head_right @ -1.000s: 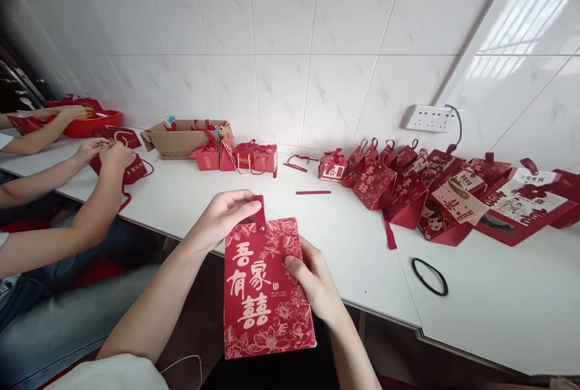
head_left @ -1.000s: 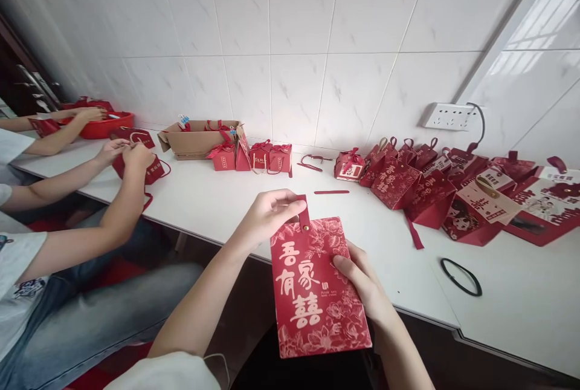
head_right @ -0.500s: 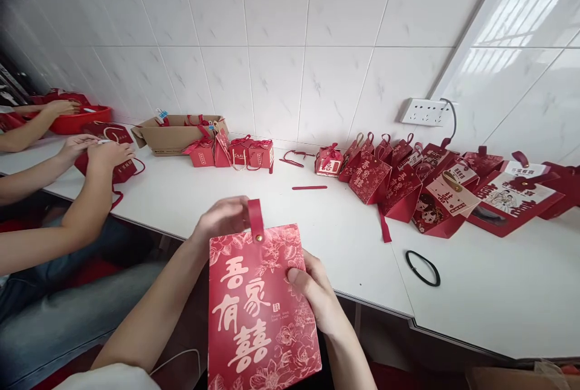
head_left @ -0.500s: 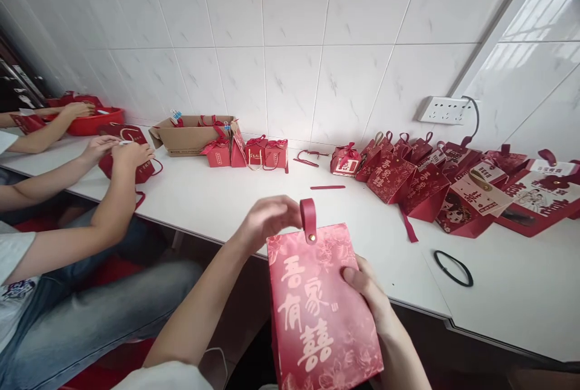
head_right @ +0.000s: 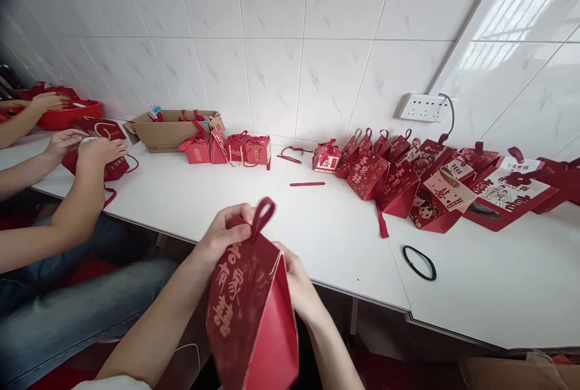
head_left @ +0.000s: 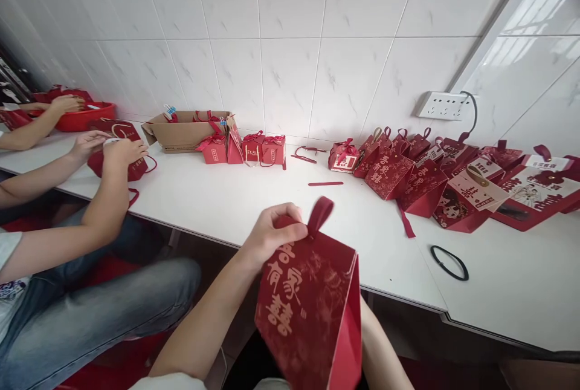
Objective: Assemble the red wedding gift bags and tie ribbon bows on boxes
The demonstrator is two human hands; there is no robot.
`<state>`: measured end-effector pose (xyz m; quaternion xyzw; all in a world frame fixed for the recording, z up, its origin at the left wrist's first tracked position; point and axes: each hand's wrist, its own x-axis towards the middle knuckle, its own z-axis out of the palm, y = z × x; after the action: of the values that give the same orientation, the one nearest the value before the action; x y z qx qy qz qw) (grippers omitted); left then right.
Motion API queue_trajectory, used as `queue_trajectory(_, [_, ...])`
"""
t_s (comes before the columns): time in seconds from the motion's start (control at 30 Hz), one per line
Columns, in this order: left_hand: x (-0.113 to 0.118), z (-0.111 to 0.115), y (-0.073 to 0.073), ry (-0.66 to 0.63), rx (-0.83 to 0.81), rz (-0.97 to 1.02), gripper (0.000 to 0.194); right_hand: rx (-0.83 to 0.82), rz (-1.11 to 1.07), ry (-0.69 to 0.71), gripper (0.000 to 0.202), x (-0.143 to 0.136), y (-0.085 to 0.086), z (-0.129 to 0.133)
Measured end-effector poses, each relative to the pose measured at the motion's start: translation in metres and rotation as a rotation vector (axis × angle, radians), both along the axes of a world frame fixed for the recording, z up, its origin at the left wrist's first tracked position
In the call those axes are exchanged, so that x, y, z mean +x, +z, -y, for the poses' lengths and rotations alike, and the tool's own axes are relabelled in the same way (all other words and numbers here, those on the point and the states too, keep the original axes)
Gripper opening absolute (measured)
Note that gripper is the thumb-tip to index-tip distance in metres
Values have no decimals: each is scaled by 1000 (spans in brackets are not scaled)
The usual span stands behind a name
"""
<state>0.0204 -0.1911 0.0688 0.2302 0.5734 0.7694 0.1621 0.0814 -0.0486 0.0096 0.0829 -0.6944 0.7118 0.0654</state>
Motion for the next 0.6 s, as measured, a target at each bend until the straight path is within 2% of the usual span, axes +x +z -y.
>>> queue_trajectory(0.1, [9,10,12,238,-205,-96,32,-217,42,16,49,-1,7,-14])
queue_trajectory(0.17, [15,12,16,323,-321,-150,26,-266,-16,-7,52,1,14,-22])
queue_trajectory(0.3, [23,7,17,383,-406,-275,17,-50,-145,-137,33,8,36,-23])
queue_trajectory(0.47, [31,1,16,364,-406,-374,13,191,-242,-238,20,8,59,-13])
queue_trajectory(0.6, [33,2,16,340,-381,-347,12,237,-261,-247,10,6,64,-10])
